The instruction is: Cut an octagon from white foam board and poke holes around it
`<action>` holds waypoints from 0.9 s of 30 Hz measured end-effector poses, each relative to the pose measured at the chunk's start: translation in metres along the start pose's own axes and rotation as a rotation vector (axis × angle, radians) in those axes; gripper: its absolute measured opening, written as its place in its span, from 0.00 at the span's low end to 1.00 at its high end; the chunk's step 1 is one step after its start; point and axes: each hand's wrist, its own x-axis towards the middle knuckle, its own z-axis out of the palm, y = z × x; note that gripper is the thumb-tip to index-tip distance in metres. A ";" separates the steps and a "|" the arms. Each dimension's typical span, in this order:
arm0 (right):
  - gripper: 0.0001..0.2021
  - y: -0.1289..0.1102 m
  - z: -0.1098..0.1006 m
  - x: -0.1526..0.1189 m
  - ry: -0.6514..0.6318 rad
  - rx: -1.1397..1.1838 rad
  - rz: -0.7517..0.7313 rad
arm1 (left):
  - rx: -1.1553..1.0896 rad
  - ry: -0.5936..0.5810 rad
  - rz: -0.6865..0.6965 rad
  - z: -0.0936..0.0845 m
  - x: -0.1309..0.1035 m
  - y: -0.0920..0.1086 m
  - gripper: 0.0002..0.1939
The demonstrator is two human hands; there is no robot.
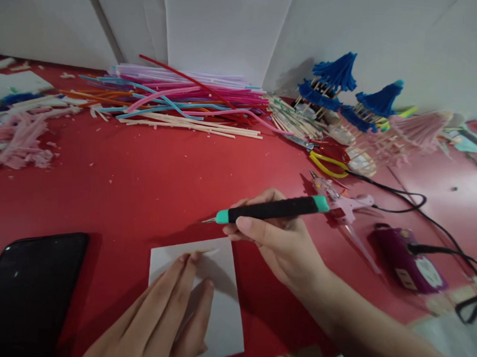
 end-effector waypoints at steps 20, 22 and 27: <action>0.08 0.016 -0.002 -0.024 0.028 -0.070 -0.061 | -0.007 0.062 0.013 0.003 0.000 -0.001 0.12; 0.08 0.017 -0.002 -0.024 0.030 -0.062 -0.063 | -0.007 0.068 0.014 0.004 0.000 -0.002 0.12; 0.09 0.014 0.001 -0.025 0.068 -0.054 -0.023 | -0.005 0.078 0.031 0.006 0.000 -0.002 0.12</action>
